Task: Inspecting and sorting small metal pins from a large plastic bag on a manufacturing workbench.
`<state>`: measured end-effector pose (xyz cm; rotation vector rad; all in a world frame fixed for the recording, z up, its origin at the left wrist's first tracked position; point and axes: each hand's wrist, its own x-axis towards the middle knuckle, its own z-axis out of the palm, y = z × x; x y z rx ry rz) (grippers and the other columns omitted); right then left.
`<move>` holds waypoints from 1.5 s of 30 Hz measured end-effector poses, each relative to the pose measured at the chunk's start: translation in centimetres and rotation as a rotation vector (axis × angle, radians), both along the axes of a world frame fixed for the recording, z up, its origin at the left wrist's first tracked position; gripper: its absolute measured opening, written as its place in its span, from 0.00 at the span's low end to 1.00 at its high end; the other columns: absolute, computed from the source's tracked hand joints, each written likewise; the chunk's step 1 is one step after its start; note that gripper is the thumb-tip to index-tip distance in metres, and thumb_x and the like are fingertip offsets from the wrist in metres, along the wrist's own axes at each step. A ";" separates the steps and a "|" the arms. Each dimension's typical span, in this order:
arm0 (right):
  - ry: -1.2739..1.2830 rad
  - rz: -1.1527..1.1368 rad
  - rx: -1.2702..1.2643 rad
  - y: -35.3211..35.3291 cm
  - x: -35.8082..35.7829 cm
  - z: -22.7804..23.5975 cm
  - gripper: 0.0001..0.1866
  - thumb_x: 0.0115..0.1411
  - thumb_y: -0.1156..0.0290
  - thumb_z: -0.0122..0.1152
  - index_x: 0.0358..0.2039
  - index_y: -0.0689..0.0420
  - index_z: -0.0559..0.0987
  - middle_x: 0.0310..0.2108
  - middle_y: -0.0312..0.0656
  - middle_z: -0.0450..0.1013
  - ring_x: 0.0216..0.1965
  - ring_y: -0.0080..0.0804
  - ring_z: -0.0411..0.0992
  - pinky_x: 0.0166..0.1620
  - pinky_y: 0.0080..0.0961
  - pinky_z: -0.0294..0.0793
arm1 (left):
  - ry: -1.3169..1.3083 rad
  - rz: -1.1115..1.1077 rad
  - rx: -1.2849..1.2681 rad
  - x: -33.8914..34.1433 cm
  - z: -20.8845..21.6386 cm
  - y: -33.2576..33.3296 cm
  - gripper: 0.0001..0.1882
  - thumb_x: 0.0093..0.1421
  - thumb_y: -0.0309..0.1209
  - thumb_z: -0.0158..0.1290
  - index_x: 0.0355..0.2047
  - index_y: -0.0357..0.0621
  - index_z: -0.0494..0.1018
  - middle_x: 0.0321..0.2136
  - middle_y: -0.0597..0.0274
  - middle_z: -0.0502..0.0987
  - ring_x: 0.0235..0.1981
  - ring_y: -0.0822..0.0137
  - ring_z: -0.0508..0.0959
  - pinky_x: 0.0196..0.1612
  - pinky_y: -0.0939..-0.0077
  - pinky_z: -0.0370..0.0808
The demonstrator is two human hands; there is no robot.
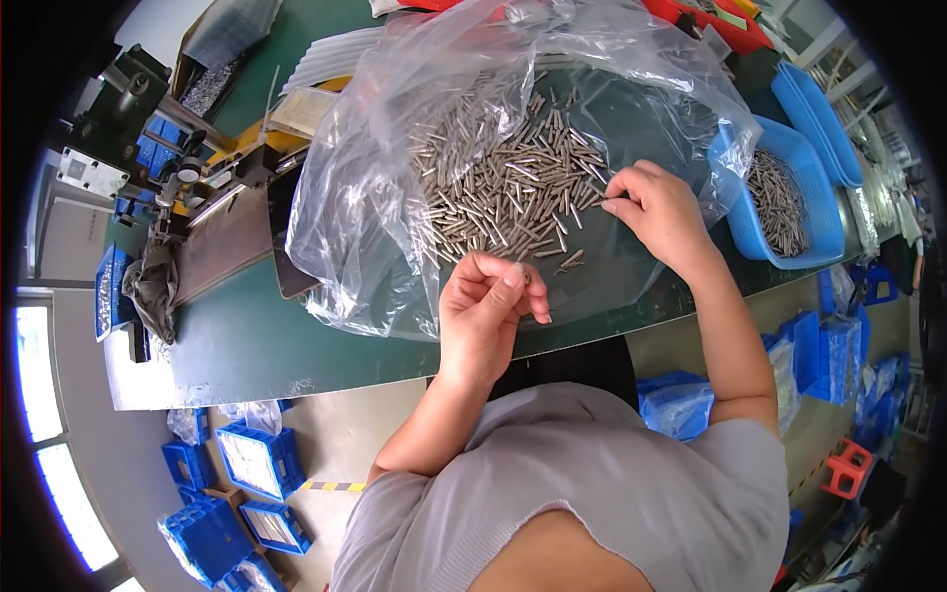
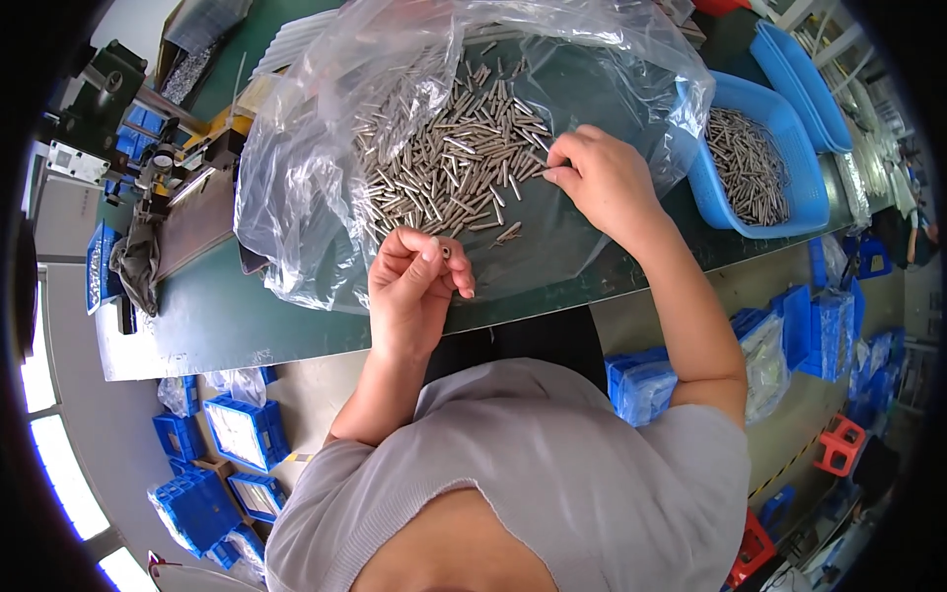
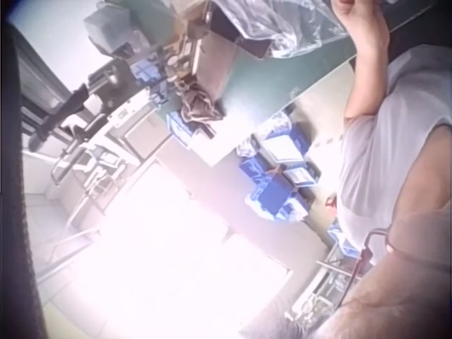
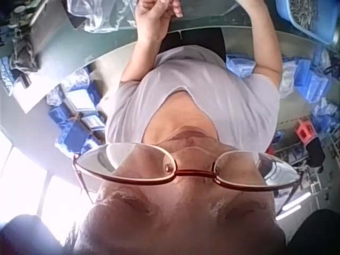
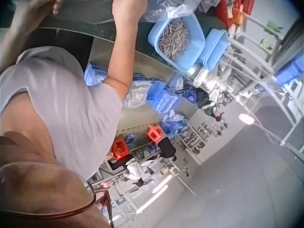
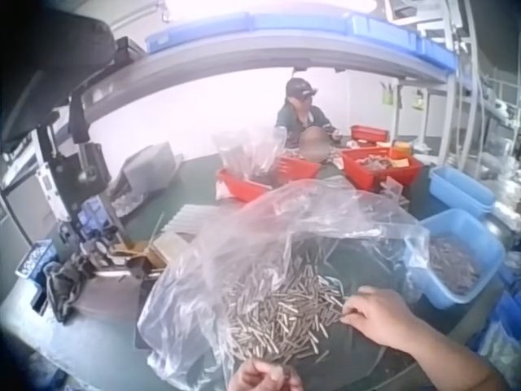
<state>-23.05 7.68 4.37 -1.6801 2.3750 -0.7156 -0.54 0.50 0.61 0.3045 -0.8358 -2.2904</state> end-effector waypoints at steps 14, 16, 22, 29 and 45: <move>-0.685 0.296 -0.168 0.3 5.5 1.8 0.06 0.59 0.73 0.55 0.28 0.62 0.71 0.20 0.32 0.64 0.23 0.16 0.58 0.26 0.17 0.61 | -0.065 0.002 -0.018 -0.2 0.2 0.1 0.04 0.62 0.26 0.46 0.31 0.38 0.65 0.26 0.52 0.73 0.23 0.66 0.74 0.28 0.73 0.73; -0.645 0.312 -0.190 0.1 6.0 1.7 0.06 0.58 0.73 0.56 0.28 0.62 0.71 0.19 0.34 0.65 0.22 0.17 0.60 0.25 0.18 0.61 | -0.092 -0.002 -0.018 -0.1 0.2 0.1 0.05 0.62 0.27 0.47 0.32 0.38 0.65 0.26 0.52 0.74 0.23 0.66 0.74 0.27 0.74 0.73; -0.463 0.353 -0.321 0.1 7.1 1.6 0.05 0.54 0.75 0.59 0.26 0.61 0.72 0.21 0.40 0.69 0.21 0.26 0.68 0.25 0.22 0.66 | -0.042 -0.015 -0.020 0.0 0.0 0.1 0.05 0.62 0.27 0.48 0.33 0.37 0.66 0.27 0.54 0.76 0.25 0.66 0.76 0.29 0.73 0.75; -0.786 0.343 -0.239 -0.2 8.3 0.7 0.05 0.58 0.76 0.56 0.26 0.62 0.71 0.22 0.36 0.70 0.22 0.18 0.70 0.26 0.16 0.68 | -0.013 -0.016 -0.034 0.0 -0.3 -0.1 0.05 0.61 0.25 0.48 0.32 0.36 0.66 0.26 0.54 0.76 0.25 0.65 0.77 0.29 0.70 0.77; -1.601 -0.080 -0.273 1.5 1.4 -0.5 0.08 0.59 0.68 0.52 0.28 0.58 0.72 0.19 0.27 0.60 0.16 0.12 0.52 0.17 0.12 0.46 | -0.019 0.042 0.015 -0.1 -0.3 0.0 0.04 0.61 0.25 0.49 0.32 0.38 0.65 0.28 0.51 0.74 0.25 0.65 0.75 0.29 0.72 0.75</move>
